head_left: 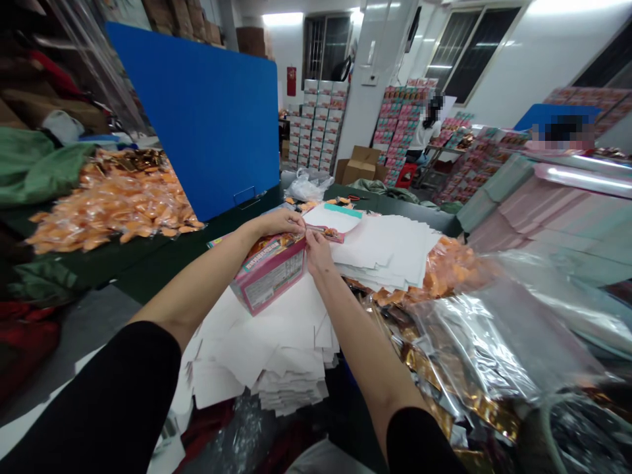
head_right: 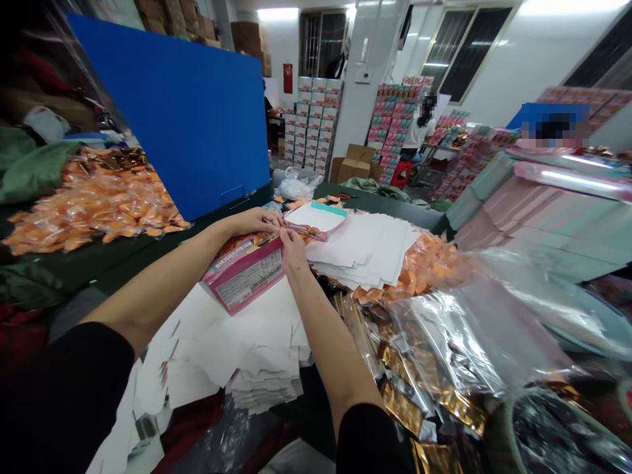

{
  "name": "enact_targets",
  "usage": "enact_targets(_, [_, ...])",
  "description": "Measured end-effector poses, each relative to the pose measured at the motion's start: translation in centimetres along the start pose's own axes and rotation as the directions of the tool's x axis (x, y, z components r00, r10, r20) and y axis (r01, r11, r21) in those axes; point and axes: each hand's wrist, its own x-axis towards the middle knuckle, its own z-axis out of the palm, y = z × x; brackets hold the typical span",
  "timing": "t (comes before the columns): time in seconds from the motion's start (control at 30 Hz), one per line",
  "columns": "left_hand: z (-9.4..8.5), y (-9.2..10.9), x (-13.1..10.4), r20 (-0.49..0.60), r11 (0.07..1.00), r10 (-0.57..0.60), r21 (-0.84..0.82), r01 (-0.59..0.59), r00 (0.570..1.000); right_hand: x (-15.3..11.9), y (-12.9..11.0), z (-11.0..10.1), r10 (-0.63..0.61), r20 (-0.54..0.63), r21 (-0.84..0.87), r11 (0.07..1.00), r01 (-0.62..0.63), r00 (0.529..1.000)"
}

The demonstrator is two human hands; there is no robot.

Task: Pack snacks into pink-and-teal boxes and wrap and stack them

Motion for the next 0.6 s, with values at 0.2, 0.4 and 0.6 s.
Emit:
enact_targets(0.2, [0.4,0.0,0.0,-0.016,0.998,-0.021,-0.055,0.020,1.000,-0.7,1.4,1.2,-0.091,-0.192,0.152,0.981,0.121,0.977])
enact_targets(0.4, [0.6,0.6,-0.2,-0.095,0.995,-0.057,-0.091,0.048,0.994,-2.3,0.3,0.0,-0.110,-0.240,0.075,0.988,0.131,0.965])
enact_targets(0.6, [0.9,1.8,-0.5,-0.103,0.986,-0.097,-0.142,0.082,0.990,-2.6,-1.1,-0.8,0.154,-0.188,0.142,0.981,-0.128,0.970])
